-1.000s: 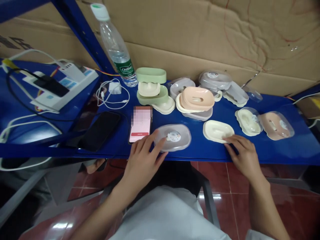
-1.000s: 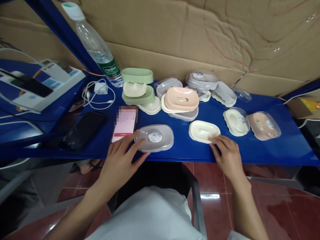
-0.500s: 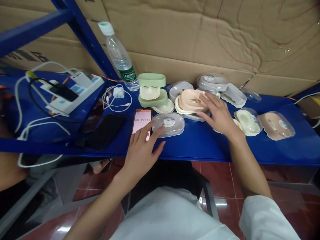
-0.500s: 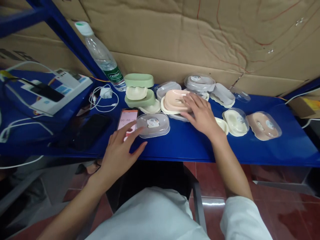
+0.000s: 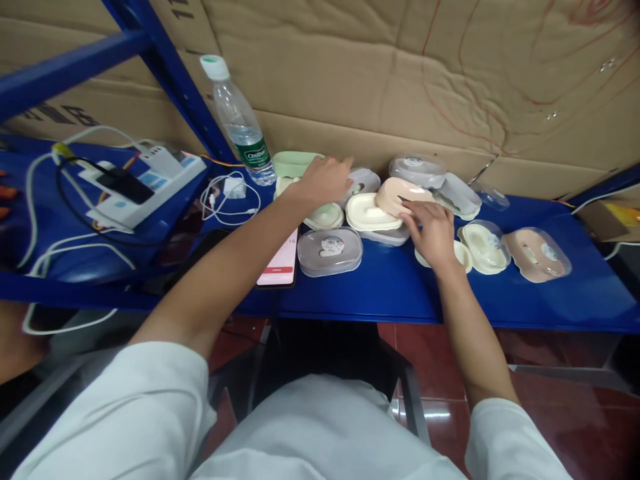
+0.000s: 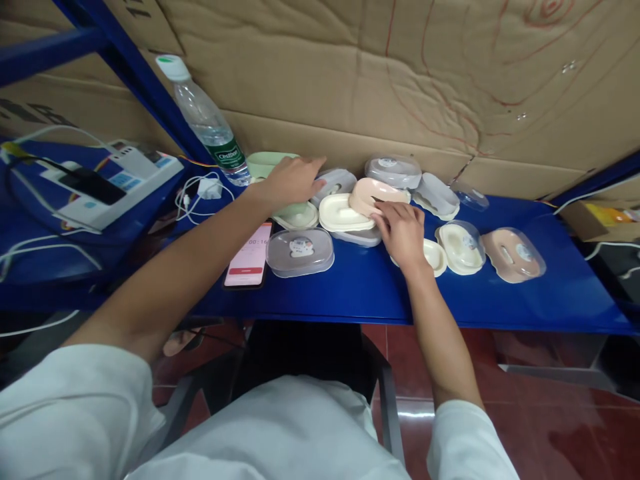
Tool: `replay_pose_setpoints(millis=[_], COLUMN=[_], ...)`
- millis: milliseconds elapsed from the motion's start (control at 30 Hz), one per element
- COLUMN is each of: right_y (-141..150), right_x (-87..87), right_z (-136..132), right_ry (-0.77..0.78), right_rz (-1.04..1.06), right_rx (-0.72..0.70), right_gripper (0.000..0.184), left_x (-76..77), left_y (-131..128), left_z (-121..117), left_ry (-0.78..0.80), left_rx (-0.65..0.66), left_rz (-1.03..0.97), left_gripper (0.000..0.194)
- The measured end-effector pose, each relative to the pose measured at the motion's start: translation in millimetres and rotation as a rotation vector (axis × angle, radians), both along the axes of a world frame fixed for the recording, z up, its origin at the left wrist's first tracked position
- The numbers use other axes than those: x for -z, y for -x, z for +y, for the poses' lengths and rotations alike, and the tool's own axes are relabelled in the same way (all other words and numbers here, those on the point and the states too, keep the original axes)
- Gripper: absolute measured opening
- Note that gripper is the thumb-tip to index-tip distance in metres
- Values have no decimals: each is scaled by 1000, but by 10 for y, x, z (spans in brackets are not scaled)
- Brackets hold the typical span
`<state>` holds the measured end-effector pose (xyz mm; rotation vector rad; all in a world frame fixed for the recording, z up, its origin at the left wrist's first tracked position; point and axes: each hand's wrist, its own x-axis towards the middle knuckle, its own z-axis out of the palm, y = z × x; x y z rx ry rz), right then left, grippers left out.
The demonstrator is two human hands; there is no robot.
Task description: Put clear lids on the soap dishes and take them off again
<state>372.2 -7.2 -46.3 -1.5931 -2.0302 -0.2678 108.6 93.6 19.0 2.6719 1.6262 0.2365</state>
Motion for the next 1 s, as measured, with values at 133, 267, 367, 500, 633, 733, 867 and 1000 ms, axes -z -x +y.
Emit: replay_pose_setpoints(millis=[133, 267, 367, 500, 633, 733, 867, 1000], right_y=[-24, -45, -51, -49, -49, -34, 36, 135], right_x=[-64, -124, -138, -145, -206, -271, -257, -105], right_z=[-41, -103, -122, -112, -138, -258, -504, -548], right_ry=[1, -1, 12, -15, -36, -81, -51, 37], right_rz=[15, -1, -19, 31, 64, 68, 45, -7], right_rx=[88, 173, 187, 144, 82, 24, -68, -227], right_gripper=[40, 41, 39, 39, 41, 42, 38, 33], left_x=[50, 125, 144, 75, -46, -96, -22, 176], left_y=[27, 41, -9, -38, 109, 340, 632, 705], left_z=[119, 98, 91, 111, -43, -373, -874, -960], left_ry=[95, 79, 63, 44, -67, -152, -232, -285], left_rx=[-32, -24, -23, -53, -57, -46, 3, 73], left_rz=[45, 8, -1, -79, -295, -437, -515, -465], left_gripper=[42, 44, 45, 40, 39, 39, 38, 39])
